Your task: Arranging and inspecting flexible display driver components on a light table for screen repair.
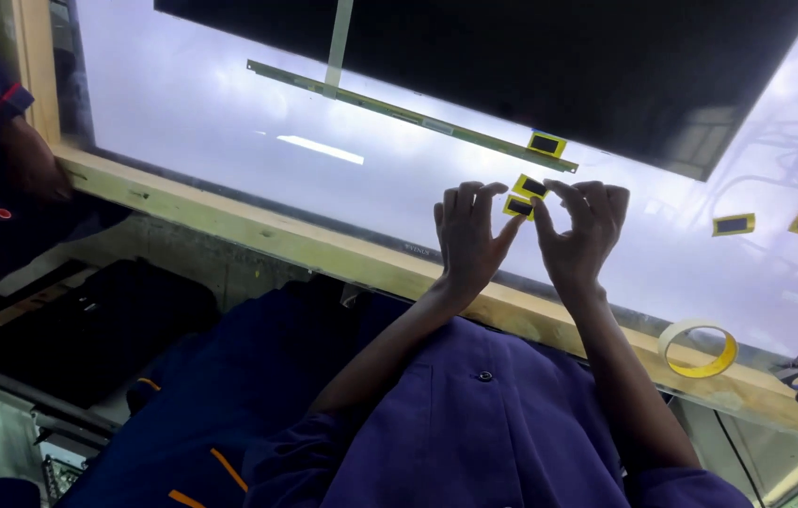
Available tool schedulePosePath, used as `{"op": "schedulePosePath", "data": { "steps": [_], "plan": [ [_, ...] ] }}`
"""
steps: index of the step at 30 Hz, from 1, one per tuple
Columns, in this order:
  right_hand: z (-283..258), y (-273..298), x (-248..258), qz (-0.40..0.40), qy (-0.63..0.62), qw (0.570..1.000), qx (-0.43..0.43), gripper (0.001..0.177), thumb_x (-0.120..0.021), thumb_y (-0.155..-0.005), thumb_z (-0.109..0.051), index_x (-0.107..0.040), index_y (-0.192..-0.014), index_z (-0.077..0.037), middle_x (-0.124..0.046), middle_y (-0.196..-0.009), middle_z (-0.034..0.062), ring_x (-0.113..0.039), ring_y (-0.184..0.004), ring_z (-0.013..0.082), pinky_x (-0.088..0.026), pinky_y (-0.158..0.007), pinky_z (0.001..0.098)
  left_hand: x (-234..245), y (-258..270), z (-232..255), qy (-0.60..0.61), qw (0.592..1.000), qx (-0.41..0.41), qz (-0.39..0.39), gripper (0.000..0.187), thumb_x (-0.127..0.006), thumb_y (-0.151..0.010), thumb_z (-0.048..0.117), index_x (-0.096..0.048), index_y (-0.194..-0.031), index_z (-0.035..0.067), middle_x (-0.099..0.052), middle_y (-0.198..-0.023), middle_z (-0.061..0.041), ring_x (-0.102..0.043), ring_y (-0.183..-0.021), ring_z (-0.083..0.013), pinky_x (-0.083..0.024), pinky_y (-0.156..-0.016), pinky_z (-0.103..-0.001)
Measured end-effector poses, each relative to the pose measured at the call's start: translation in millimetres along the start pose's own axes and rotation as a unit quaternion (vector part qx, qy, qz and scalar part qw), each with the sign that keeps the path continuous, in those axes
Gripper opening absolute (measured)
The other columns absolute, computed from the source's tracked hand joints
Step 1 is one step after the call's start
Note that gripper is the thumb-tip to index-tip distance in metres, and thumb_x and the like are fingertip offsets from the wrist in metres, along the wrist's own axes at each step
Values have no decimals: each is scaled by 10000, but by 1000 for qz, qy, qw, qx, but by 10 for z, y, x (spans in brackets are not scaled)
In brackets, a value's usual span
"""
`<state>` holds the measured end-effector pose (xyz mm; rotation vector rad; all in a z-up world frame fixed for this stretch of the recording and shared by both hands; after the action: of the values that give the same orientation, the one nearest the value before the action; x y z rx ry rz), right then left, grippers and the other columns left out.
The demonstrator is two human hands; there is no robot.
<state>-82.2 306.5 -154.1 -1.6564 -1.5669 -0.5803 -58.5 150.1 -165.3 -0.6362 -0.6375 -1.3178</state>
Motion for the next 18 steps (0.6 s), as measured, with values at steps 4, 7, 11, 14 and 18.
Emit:
{"op": "schedulePosePath", "data": {
  "steps": [4, 7, 11, 14, 18],
  "plan": [
    [-11, -126, 121, -18, -83, 995, -45, 150, -842, -821, -20, -749, -906, -102, -528, -753, 15, -443, -841, 206, -415, -782, 361, 19, -60, 19, -4, 1000, -15, -12, 314, -739, -829, 320, -583, -1070, 193, -471, -950, 12, -475, -873, -191, -415, -722, -352],
    [39, -204, 225, -63, -153, 981, -105, 152, -803, -864, 21, -745, -932, -102, -553, -725, 27, -487, -826, 218, -434, -734, 337, 3, -76, -7, 14, 1000, -6, -24, 242, -724, -849, 270, -580, -1027, 193, -455, -948, 7, -450, -856, -196, -396, -721, -349],
    [306, -106, 298, -86, -162, 971, -152, 123, -786, -907, 35, -739, -981, -52, -588, -772, 77, -489, -829, 228, -451, -716, 333, -3, -56, -57, 28, 999, -5, -37, 231, -693, -855, 218, -578, -1055, 206, -460, -965, 19, -446, -854, -195, -383, -725, -348],
    [266, -123, 328, -129, -95, 979, -130, 127, -804, -921, 4, -749, -1019, -54, -594, -786, 81, -487, -842, 250, -428, -711, 362, 26, -69, -37, 38, 999, -3, -31, 232, -657, -873, 207, -570, -1087, 186, -461, -961, 4, -457, -869, -198, -402, -747, -349],
    [14, -32, 335, -70, -45, 996, -9, 129, -839, -945, 10, -736, -1015, -23, -568, -772, 67, -492, -792, 242, -405, -792, 389, 21, -62, -4, -29, 999, 6, -41, 308, -660, -886, 297, -549, -1144, 172, -493, -1056, -39, -473, -976, -226, -394, -795, -375]
  ]
}}
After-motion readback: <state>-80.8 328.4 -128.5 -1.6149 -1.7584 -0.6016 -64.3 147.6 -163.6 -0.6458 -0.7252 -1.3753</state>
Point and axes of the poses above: each hand's wrist, its own y-axis away from the middle knuckle, its own x-axis out of the back of the hand, z = x × y, the point moved 8 cm from there along -y, towards the middle knuckle
